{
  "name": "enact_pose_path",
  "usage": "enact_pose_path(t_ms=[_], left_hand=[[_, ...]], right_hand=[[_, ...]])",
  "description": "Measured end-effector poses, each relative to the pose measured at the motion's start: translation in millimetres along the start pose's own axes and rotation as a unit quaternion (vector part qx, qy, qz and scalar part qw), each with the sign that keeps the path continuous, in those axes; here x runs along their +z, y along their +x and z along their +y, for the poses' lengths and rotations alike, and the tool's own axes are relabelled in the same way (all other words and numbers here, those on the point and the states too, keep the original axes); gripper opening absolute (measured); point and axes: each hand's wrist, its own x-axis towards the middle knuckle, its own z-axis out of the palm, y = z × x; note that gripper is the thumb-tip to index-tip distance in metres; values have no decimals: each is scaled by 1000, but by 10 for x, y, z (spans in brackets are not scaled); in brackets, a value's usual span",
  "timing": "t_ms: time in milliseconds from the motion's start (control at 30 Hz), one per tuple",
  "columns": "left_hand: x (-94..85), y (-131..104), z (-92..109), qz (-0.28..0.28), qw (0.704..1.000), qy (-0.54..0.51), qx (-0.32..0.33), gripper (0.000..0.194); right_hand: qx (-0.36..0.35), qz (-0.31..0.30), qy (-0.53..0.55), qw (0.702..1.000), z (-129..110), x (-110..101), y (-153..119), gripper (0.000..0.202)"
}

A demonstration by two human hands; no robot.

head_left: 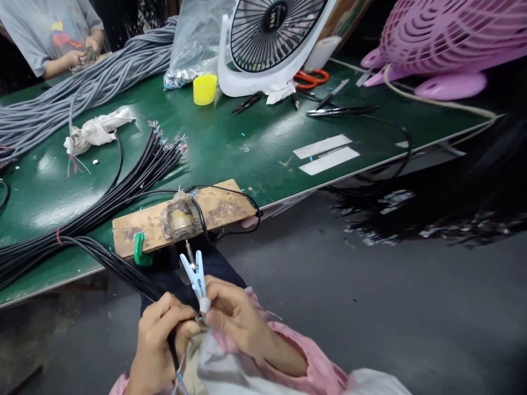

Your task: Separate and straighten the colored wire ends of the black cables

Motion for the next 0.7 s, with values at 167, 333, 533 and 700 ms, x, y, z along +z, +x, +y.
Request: enact_pose_path(t_ms=[167, 333, 533, 700], left_hand=[[38, 41, 9, 38, 998, -56, 7, 8], [133, 71, 56, 99, 994, -52, 4, 13], [277, 113, 195, 210, 972, -67, -86, 13], [287, 164, 199, 196, 978, -28, -71, 16]], right_hand=[[185, 38, 115, 975, 42, -164, 59, 43], [171, 16, 108, 979, 78, -122, 307, 62], [231, 20, 243, 942, 47, 27, 486, 59], [251, 47, 244, 936, 7, 20, 499, 58]])
